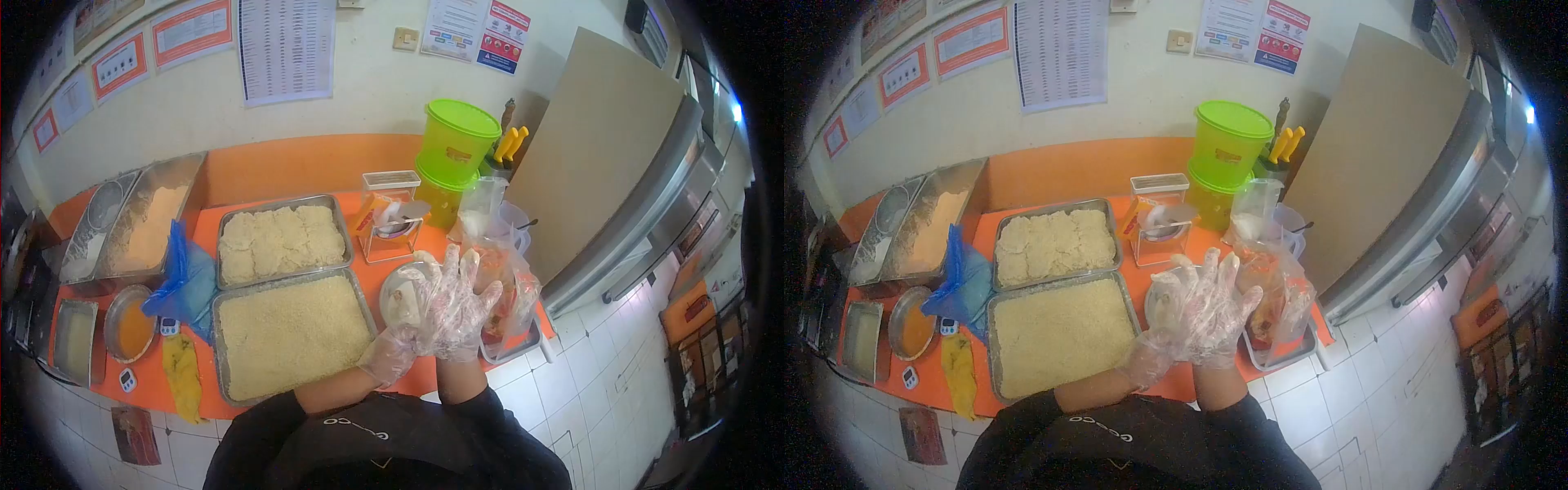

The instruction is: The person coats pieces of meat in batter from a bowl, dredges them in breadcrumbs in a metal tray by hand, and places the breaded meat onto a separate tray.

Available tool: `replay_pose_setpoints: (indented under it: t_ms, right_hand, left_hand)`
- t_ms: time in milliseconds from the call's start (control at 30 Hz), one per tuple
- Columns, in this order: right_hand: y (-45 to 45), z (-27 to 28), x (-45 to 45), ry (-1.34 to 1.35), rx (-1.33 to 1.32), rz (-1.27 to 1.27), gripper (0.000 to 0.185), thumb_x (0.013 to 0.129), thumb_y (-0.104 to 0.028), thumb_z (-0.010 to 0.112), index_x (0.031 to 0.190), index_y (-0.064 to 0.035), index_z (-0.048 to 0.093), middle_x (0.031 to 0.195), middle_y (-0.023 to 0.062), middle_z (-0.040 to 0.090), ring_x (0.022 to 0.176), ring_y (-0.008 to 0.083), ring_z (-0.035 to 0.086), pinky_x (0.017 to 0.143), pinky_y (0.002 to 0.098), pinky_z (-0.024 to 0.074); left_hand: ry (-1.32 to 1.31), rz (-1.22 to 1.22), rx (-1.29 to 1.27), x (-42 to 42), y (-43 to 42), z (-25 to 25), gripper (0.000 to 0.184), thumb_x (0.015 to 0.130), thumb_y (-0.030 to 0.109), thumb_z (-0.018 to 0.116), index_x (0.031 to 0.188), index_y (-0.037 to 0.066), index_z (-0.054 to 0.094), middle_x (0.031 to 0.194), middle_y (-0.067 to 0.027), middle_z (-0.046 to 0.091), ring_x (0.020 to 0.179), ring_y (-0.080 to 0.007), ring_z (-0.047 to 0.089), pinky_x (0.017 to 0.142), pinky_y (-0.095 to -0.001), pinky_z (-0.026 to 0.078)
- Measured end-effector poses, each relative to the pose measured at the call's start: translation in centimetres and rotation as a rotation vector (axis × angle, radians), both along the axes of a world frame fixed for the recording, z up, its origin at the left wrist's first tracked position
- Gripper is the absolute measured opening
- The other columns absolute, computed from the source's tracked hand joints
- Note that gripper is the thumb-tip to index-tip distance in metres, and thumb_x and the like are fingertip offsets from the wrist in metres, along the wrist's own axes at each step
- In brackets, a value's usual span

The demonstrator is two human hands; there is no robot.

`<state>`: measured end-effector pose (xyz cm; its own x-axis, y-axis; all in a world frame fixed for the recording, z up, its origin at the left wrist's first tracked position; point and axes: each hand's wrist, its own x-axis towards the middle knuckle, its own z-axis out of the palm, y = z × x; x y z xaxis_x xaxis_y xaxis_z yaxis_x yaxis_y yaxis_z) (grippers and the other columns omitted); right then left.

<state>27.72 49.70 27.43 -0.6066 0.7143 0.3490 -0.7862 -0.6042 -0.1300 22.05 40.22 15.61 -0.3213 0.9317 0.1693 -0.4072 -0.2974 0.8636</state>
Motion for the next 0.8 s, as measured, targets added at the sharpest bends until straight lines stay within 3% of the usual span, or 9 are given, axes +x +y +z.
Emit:
replay_pose_setpoints:
  t_ms: [100,267,400,500,567,633,667,733,800]
  right_hand:
    - [-0.4,0.8,0.1,0.01,0.013,0.017,0.062,0.089,-0.059,0.038,0.133,-0.0165,0.044,0.128,0.0076,0.048,0.124,0.0335,0.036,0.104,0.0637,0.0227]
    - [1.1,-0.1,0.4,-0.13,-0.086,0.08,0.049,0.091,-0.043,0.05,0.127,-0.01,0.049,0.127,0.0089,0.05,0.119,0.0295,0.045,0.103,0.0531,0.0329]
    - [5.4,-4.2,-0.6,-0.379,-0.096,-0.111,0.027,0.089,-0.015,0.055,0.113,-0.0029,0.055,0.114,0.0093,0.059,0.102,0.0206,0.058,0.094,0.0367,0.0451]
    - [8.1,-6.7,-0.8,-0.859,0.301,-0.137,0.03,0.084,-0.004,0.052,0.113,-0.0017,0.055,0.112,0.0106,0.06,0.1,0.0197,0.059,0.09,0.0303,0.046]
    - [7.4,-5.1,-1.1,-1.391,0.832,-0.137,0.035,0.083,-0.003,0.049,0.117,-0.0032,0.054,0.118,0.0098,0.058,0.103,0.0209,0.057,0.092,0.0314,0.0444]
    - [6.6,-3.0,-2.0,-1.881,1.635,-0.051,0.037,0.086,-0.008,0.047,0.123,-0.0055,0.052,0.125,0.0087,0.055,0.11,0.0223,0.055,0.098,0.0347,0.0411]
    - [6.5,-3.5,-2.2,-1.888,1.895,-0.021,0.038,0.088,-0.011,0.045,0.126,-0.007,0.051,0.127,0.0082,0.054,0.113,0.0225,0.053,0.1,0.0352,0.0385]
    - [6.4,-6.0,-2.6,-1.829,2.434,0.051,0.04,0.093,-0.018,0.04,0.13,-0.0098,0.048,0.132,0.0071,0.051,0.12,0.0228,0.049,0.106,0.0363,0.0334]
    - [9.4,-16.2,-1.9,-1.837,2.517,-0.151,0.041,0.094,-0.022,0.036,0.133,-0.0111,0.047,0.133,0.0098,0.049,0.125,0.0231,0.045,0.108,0.0349,0.03]
  left_hand:
    - [0.172,0.053,0.033,-0.1,0.3,-0.7,0.019,0.089,0.001,0.052,0.106,0.004,0.059,0.098,-0.0027,0.06,0.089,-0.0122,0.055,0.077,-0.0279,0.046]
    - [0.006,-0.115,-0.017,-0.2,1.1,-4.2,0.016,0.09,0.005,0.054,0.105,0.003,0.06,0.092,-0.003,0.061,0.084,-0.0132,0.055,0.075,-0.0276,0.046]
    - [0.78,-0.192,-0.106,-2.4,-2.3,2.0,0.017,0.087,0.017,0.059,0.095,0.004,0.065,0.093,-0.01,0.066,0.086,-0.0241,0.063,0.077,-0.0374,0.05]
    - [-0.081,-0.147,-0.301,-4.1,-6.5,1.0,0.018,0.082,0.021,0.061,0.093,0.009,0.067,0.094,-0.0084,0.066,0.085,-0.0238,0.063,0.079,-0.0387,0.05]
    - [1.594,0.447,0.159,-8.7,-10.3,-0.9,0.015,0.081,0.01,0.058,0.093,0.011,0.067,0.088,-0.0066,0.066,0.083,-0.0208,0.063,0.076,-0.0369,0.05]
    - [1.431,0.643,-0.177,-12.1,-16.4,-3.3,0.018,0.075,0.01,0.057,0.09,0.009,0.066,0.088,-0.0079,0.065,0.085,-0.0238,0.061,0.076,-0.0382,0.049]
    - [1.859,0.747,-0.787,-12.0,-18.6,-1.8,0.019,0.078,0.009,0.057,0.095,0.008,0.063,0.086,-0.0055,0.062,0.085,-0.0228,0.06,0.074,-0.0363,0.049]
    - [1.256,1.048,-0.677,-12.0,-22.1,0.1,0.018,0.082,0.014,0.057,0.098,0.007,0.062,0.09,-0.0053,0.062,0.084,-0.0206,0.06,0.072,-0.0341,0.049]
    - [0.63,1.271,-0.537,-12.0,-25.5,1.5,0.019,0.087,0.019,0.058,0.101,0.006,0.061,0.094,-0.0051,0.061,0.084,-0.0183,0.059,0.07,-0.0318,0.049]
